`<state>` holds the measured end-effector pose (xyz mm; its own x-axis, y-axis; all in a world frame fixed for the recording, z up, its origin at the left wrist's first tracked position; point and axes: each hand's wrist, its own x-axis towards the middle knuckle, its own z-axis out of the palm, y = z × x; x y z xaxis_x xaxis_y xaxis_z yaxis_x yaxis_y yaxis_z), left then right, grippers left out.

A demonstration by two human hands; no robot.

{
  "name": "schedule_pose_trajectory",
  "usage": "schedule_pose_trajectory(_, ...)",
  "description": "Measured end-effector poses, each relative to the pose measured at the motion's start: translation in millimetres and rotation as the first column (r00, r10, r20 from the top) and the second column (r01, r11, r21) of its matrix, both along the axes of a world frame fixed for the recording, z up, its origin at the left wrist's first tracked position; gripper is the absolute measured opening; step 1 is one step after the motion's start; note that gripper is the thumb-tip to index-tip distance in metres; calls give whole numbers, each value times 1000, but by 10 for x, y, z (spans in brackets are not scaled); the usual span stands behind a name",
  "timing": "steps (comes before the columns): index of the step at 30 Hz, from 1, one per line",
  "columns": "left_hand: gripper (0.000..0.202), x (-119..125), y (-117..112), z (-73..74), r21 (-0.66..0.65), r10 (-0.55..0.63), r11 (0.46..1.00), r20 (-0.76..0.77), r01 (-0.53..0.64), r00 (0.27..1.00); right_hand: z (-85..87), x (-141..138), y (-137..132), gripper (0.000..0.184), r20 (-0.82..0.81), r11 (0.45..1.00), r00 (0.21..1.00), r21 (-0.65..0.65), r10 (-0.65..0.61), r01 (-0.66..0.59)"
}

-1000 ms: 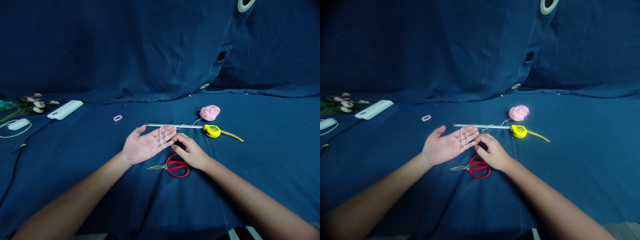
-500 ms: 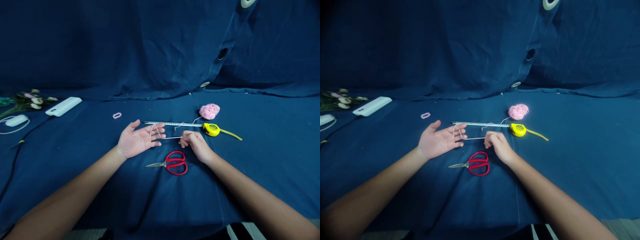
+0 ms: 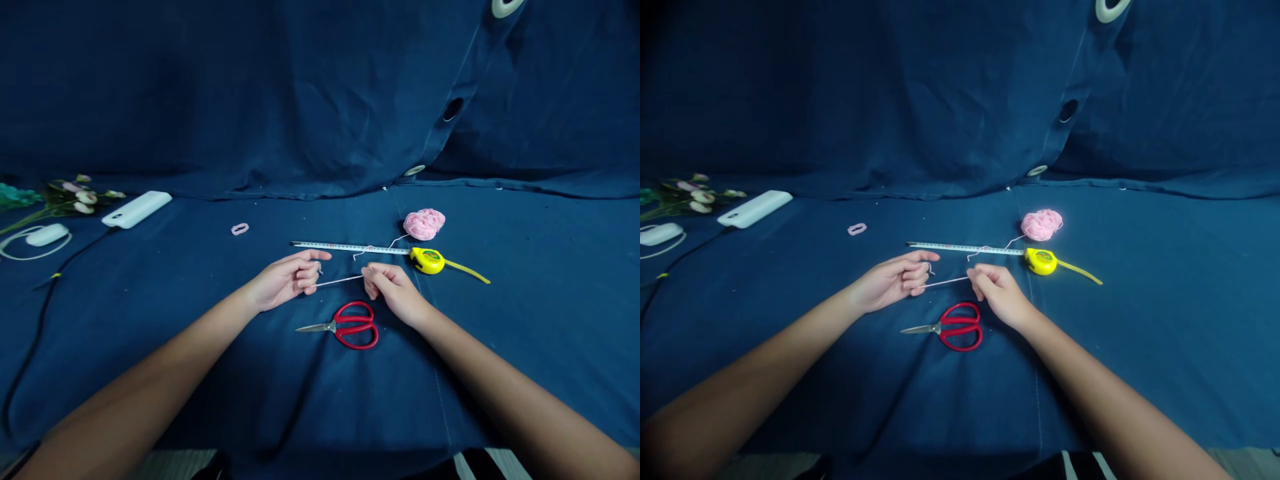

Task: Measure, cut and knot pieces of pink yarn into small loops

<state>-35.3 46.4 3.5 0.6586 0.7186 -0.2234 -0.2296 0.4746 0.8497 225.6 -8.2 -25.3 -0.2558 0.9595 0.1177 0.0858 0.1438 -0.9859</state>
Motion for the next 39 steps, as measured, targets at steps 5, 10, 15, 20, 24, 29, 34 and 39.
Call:
schedule_pose_trajectory(5,21,-18,22,9,-29,-10,1000,14,10,1000,6,-6,-23,50,82,1000,997,9,4,-5)
schedule_pose_trajectory(10,18,-19,26,3,-35,4,999,26,-3,1000,29,-12,-37,50,126,1000,992,16,3,-5)
schedule_pose_trajectory(15,20,-39,41,-11,-68,3,998,40,0,999,47,-11,-49,49,132,1000,991,22,5,-8)
schedule_pose_trajectory(20,20,-66,63,-29,-98,-8,995,57,14,998,55,-7,-46,49,127,1000,992,17,9,-11)
schedule_pose_trajectory(24,19,-66,62,-28,-98,-3,995,53,8,999,72,-10,-52,49,134,1000,991,18,9,-12)
schedule_pose_trajectory(29,20,-58,56,-17,-96,-3,995,51,8,999,72,-11,-54,49,127,1000,992,18,14,-16)
schedule_pose_trajectory(34,18,-52,54,-12,-94,6,996,46,-2,999,56,-10,-47,51,137,1000,991,14,9,-11)
schedule_pose_trajectory(39,16,-49,51,-8,-96,3,995,48,2,999,50,-6,-46,51,138,1000,990,29,7,-11)
